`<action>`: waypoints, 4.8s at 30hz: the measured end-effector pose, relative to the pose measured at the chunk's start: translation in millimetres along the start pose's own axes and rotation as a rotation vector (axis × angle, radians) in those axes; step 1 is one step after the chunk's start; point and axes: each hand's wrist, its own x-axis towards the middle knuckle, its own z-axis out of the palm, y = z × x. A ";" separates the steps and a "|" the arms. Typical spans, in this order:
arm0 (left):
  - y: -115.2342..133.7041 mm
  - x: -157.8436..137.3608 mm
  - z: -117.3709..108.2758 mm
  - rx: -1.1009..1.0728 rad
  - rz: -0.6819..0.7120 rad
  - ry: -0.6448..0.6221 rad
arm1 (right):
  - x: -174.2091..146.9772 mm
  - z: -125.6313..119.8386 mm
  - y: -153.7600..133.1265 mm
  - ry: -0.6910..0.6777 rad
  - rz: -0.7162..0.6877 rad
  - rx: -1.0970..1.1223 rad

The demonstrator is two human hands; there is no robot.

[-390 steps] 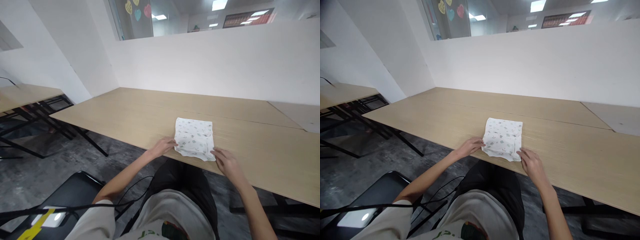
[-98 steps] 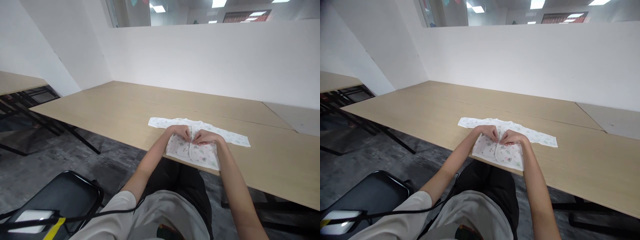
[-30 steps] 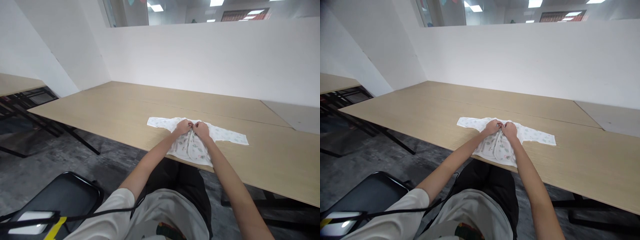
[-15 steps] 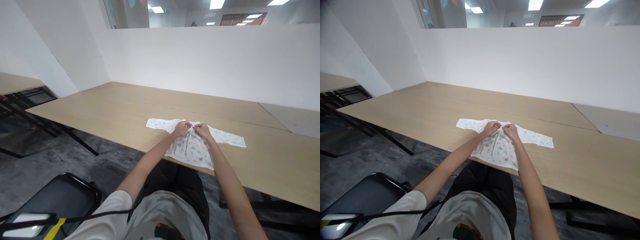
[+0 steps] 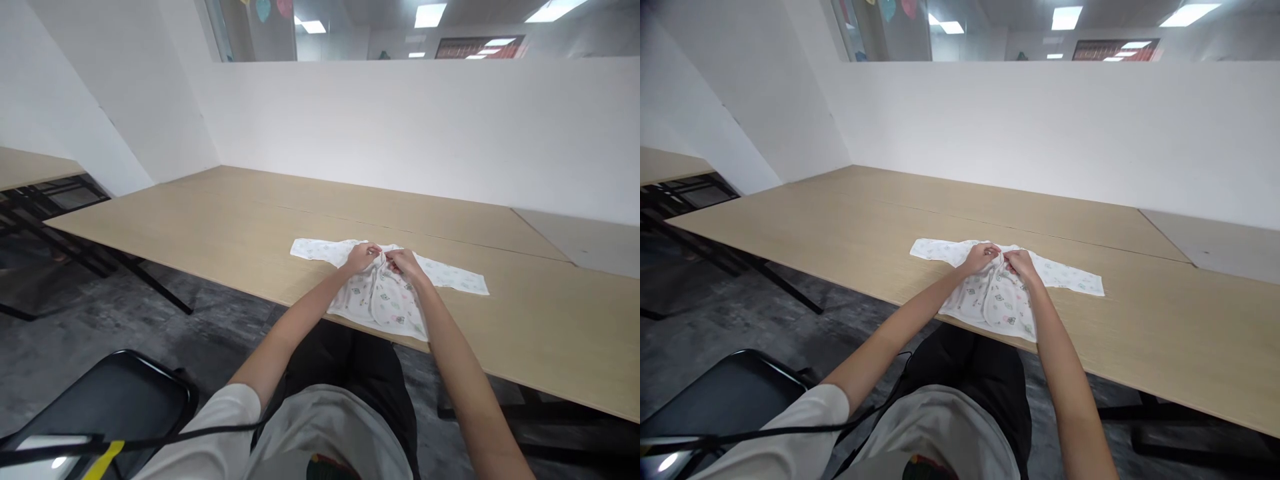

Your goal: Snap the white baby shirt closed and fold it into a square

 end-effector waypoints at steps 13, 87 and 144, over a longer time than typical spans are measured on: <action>3.0 -2.8 0.2 0.056 -0.041 0.039 | 3.7 6.4 9.3 0.118 -0.150 -0.305; 25.4 -15.3 -29.1 -0.126 -0.118 -0.409 | -21.9 -13.6 -14.2 -0.295 0.089 -0.217; 26.7 -10.8 -36.7 0.121 0.061 -0.897 | -31.8 -21.5 -23.9 -0.817 0.101 -0.527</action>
